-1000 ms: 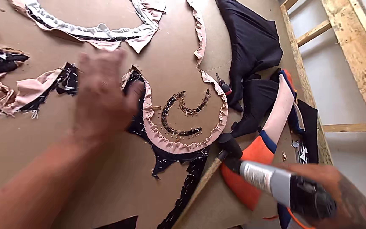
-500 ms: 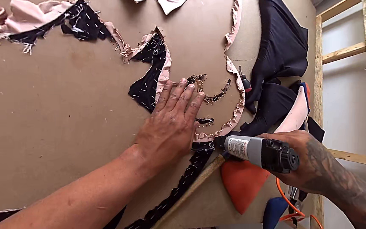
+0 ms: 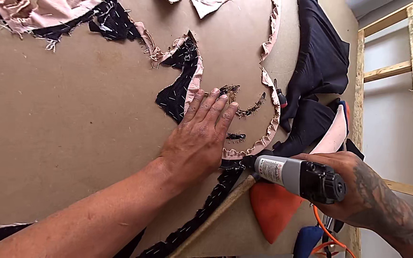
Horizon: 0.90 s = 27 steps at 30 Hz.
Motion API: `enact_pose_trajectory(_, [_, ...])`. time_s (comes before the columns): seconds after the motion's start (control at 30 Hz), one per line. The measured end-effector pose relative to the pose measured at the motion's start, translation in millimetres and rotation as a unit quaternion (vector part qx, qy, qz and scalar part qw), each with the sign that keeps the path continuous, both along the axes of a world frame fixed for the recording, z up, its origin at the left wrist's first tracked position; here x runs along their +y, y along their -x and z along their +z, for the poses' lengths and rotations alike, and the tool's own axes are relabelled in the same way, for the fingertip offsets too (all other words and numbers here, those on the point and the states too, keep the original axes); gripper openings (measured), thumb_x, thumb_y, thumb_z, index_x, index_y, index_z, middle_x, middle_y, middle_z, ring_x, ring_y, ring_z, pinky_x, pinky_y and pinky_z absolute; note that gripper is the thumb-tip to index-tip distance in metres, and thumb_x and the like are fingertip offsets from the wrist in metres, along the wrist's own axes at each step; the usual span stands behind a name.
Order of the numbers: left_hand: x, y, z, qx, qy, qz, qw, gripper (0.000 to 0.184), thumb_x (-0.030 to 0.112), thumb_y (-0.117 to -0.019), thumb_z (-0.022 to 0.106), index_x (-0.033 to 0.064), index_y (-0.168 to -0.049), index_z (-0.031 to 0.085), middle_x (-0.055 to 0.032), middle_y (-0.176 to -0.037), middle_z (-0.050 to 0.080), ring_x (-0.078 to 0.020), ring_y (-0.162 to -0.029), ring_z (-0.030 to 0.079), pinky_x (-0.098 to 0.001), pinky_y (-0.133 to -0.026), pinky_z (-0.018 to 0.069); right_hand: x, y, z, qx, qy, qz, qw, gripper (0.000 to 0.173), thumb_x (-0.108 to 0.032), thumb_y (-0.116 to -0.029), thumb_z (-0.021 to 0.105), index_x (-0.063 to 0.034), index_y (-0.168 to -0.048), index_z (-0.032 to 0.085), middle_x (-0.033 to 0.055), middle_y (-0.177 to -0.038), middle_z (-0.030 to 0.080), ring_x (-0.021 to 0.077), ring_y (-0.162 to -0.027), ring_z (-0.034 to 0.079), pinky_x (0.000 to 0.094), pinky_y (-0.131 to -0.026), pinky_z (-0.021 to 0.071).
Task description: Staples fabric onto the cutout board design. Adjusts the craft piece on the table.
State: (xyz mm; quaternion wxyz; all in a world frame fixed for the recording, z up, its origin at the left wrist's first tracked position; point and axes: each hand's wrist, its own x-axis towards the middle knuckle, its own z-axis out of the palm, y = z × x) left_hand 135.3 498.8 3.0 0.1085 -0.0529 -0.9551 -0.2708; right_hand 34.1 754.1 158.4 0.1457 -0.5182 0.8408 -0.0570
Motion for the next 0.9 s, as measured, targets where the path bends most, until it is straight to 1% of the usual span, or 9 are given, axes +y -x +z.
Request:
enact_pose_trajectory(0.27, [-2,1,0,0.011,-0.021,0.004,1.0,0.055,0.025,-0.1046,0.04,0.0078,-0.157,0.041,-0.0146,-0.163,0.04,-0.033,-0.156,0.028,-0.054,-0.13,0.0152,-11,-10,-10,0.042,-0.021,0.004,0.999,0.028,-0.038,-0.0727,0.064,-0.023,-0.094,0.072,-0.0119,-0.072,0.065,-0.0015,-0.065,0.062,0.0221,-0.053,0.0506])
enact_pose_trajectory(0.33, [-4,1,1,0.04,-0.048,0.002,0.998,0.054,0.026,-0.1037,0.044,0.0073,-0.155,0.044,-0.0124,-0.161,0.043,-0.0304,-0.154,0.031,-0.0535,-0.13,0.0163,-6,-17,-2,0.068,-0.017,-0.012,0.997,0.026,-0.04,-0.0779,0.062,-0.0232,-0.094,0.072,-0.0114,-0.071,0.065,0.0007,-0.064,0.063,0.025,-0.052,0.0503])
enact_pose_trajectory(0.4, [-7,-1,5,0.07,-0.085,0.009,0.994,0.052,0.032,-0.1039,0.048,0.0089,-0.151,0.05,-0.0081,-0.157,0.049,-0.0261,-0.152,0.036,-0.0549,-0.13,0.0156,10,-25,9,0.075,0.005,-0.075,0.994,0.027,-0.047,-0.0866,0.062,-0.0227,-0.094,0.071,-0.0099,-0.073,0.067,0.0021,-0.067,0.065,0.0278,-0.054,0.0529])
enact_pose_trajectory(0.5, [0,-2,15,0.068,-0.083,0.01,0.994,0.056,0.047,-0.097,0.062,0.0137,-0.142,0.059,-0.0072,-0.151,0.054,-0.0269,-0.151,0.037,-0.0585,-0.129,0.016,50,-43,21,0.086,0.031,-0.201,0.975,0.041,-0.058,-0.0897,0.064,-0.0177,-0.093,0.072,-0.0046,-0.076,0.07,0.005,-0.071,0.069,0.0337,-0.061,0.0576])
enact_pose_trajectory(0.57, [11,9,27,-0.004,-0.033,-0.003,0.999,0.079,0.064,-0.0859,0.068,0.0186,-0.149,0.053,-0.0109,-0.159,0.044,-0.0311,-0.155,0.027,-0.0621,-0.128,0.0107,77,-56,22,0.075,0.026,-0.252,0.964,0.044,-0.059,-0.0896,0.065,-0.0166,-0.096,0.073,-0.002,-0.081,0.073,0.0079,-0.075,0.072,0.0385,-0.065,0.0608])
enact_pose_trajectory(0.63, [21,29,41,-0.139,0.038,-0.014,0.989,0.113,0.08,-0.0716,0.071,0.0228,-0.162,0.034,-0.0179,-0.17,0.02,-0.0389,-0.159,0.009,-0.0679,-0.124,0.0015,91,-73,28,0.029,-0.002,-0.296,0.955,0.047,-0.054,-0.0923,0.067,-0.0081,-0.098,0.075,0.0124,-0.088,0.076,0.0264,-0.081,0.075,0.0543,-0.07,0.0586])
enact_pose_trajectory(0.7, [28,55,50,-0.253,0.089,-0.016,0.963,0.138,0.086,-0.0551,0.077,0.0297,-0.166,0.017,-0.0188,-0.173,-0.001,-0.0423,-0.159,-0.004,-0.0721,-0.121,-0.0041,103,-87,30,0.001,-0.019,-0.337,0.941,0.046,-0.049,-0.093,0.069,-0.0036,-0.099,0.075,0.0196,-0.09,0.076,0.0359,-0.083,0.075,0.0606,-0.072,0.0561])
enact_pose_trajectory(0.77, [32,73,57,-0.315,0.116,-0.018,0.942,0.149,0.085,-0.0478,0.082,0.0324,-0.167,0.009,-0.0179,-0.172,-0.012,-0.0446,-0.157,-0.012,-0.0748,-0.119,-0.0064,125,-99,20,0.006,-0.018,-0.373,0.928,0.046,-0.051,-0.0905,0.07,-0.0057,-0.096,0.075,0.016,-0.084,0.075,0.032,-0.079,0.075,0.0592,-0.068,0.0573])
enact_pose_trajectory(0.9, [45,85,70,-0.367,0.156,-0.014,0.917,0.153,0.078,-0.0456,0.089,0.0345,-0.167,0.006,-0.0189,-0.171,-0.018,-0.0476,-0.156,-0.015,-0.0777,-0.117,-0.0044,166,-114,6,0.008,0.0,-0.44,0.898,0.05,-0.053,-0.0886,0.073,-0.0039,-0.098,0.074,0.0172,-0.085,0.075,0.0323,-0.08,0.074,0.0593,-0.071,0.0571])
